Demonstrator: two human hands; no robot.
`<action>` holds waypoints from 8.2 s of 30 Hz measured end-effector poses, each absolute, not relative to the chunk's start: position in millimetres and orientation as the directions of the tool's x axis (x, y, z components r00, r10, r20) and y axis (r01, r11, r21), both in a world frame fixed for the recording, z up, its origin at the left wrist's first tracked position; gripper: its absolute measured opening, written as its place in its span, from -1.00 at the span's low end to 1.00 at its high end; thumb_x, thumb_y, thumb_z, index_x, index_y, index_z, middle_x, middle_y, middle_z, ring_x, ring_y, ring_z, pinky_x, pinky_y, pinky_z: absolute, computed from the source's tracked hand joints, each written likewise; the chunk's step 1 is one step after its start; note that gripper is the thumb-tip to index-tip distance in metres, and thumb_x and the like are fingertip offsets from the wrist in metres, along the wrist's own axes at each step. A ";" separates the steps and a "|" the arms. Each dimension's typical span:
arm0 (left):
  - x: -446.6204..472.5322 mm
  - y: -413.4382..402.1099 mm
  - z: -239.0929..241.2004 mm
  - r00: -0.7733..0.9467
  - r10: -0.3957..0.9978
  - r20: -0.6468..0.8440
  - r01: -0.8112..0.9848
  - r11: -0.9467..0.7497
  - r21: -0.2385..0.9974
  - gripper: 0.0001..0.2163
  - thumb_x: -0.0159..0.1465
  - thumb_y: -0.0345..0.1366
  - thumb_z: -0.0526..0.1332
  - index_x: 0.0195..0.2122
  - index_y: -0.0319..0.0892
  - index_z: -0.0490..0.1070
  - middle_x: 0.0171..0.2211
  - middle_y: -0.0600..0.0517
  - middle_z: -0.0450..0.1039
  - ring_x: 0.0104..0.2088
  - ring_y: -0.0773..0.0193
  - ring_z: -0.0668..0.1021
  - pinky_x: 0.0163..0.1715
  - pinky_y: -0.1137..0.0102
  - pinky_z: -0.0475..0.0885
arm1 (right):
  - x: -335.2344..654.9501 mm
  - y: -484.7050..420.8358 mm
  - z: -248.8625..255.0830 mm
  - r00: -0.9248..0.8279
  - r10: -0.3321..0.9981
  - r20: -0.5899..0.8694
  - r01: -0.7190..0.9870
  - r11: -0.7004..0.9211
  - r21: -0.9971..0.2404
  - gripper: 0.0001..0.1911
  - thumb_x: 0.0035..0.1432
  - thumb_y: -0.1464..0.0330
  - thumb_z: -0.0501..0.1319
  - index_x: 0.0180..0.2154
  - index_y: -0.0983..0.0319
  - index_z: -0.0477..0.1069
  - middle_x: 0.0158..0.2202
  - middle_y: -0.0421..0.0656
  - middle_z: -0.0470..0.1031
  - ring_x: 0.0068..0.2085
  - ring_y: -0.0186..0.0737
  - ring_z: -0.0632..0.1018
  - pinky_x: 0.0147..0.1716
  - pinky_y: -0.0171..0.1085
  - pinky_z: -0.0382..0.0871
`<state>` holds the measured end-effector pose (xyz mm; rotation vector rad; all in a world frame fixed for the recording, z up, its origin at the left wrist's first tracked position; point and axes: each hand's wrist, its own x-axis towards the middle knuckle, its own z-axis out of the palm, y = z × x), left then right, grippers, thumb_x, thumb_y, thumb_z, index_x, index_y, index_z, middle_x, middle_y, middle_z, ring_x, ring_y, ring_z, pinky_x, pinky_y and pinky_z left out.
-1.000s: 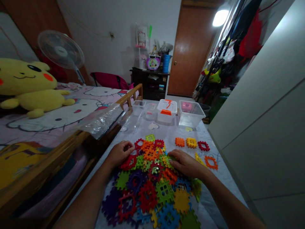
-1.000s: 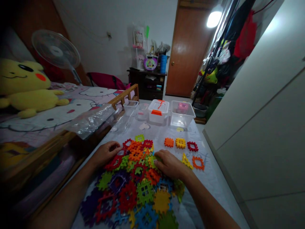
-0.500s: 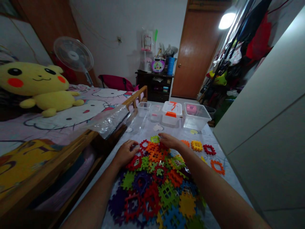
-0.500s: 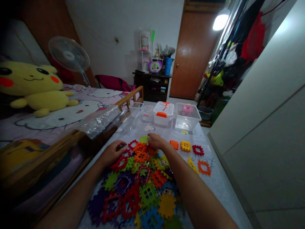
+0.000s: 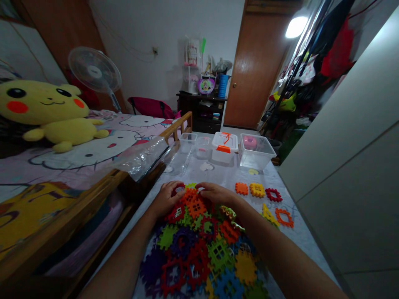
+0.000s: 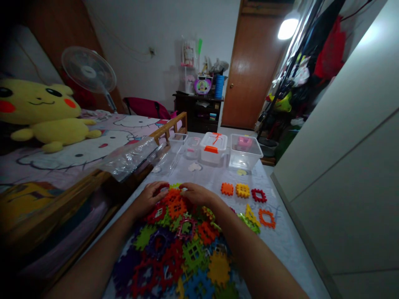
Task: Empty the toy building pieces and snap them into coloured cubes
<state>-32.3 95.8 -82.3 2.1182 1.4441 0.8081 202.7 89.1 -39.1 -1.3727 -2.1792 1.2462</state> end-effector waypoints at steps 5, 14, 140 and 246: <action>-35.2 95.4 -84.3 0.312 0.930 0.193 0.687 -0.361 0.631 -0.57 0.16 0.03 0.18 -0.05 -0.12 0.47 0.03 -0.07 0.44 0.10 0.00 0.36 0.17 0.07 0.19 | 222.1 84.2 -32.7 -0.435 0.892 -0.124 0.596 0.182 -0.782 -0.61 0.18 0.47 0.04 0.04 0.27 0.39 0.02 -0.05 0.49 0.02 -0.21 0.49 0.04 -0.22 0.33; -34.8 95.7 -83.3 0.343 0.921 0.184 0.702 -0.382 0.601 -0.62 0.13 -0.07 0.22 -0.08 -0.14 0.47 0.03 -0.09 0.42 0.08 0.03 0.39 0.16 0.12 0.22 | 218.4 76.1 -34.7 -0.436 0.891 -0.127 0.704 0.250 -0.664 -0.62 0.03 0.49 0.17 -0.07 0.25 0.48 -0.12 -0.09 0.57 -0.16 -0.19 0.53 -0.13 -0.26 0.36; -33.6 96.1 -84.7 0.383 0.901 0.206 0.696 -0.428 0.576 -0.70 0.14 -0.13 0.22 -0.15 -0.15 0.48 -0.01 -0.09 0.44 0.04 0.02 0.43 0.09 0.12 0.29 | 217.6 120.1 -46.4 -0.303 0.948 -0.100 0.897 0.248 -0.367 -0.42 -0.16 0.32 0.36 -0.02 0.26 0.40 -0.06 -0.03 0.46 -0.08 -0.06 0.45 -0.12 -0.23 0.28; -41.6 104.2 -95.8 0.405 0.894 0.191 0.712 -0.439 0.548 -0.63 0.17 0.01 0.18 -0.13 -0.12 0.49 0.01 -0.09 0.44 0.04 0.03 0.45 0.13 0.12 0.29 | 385.1 79.0 -34.2 -0.098 0.970 -0.224 0.995 0.095 -0.024 -0.51 -0.09 0.31 0.30 -0.04 0.19 0.43 0.03 0.05 0.41 0.07 0.15 0.36 -0.01 -0.04 0.18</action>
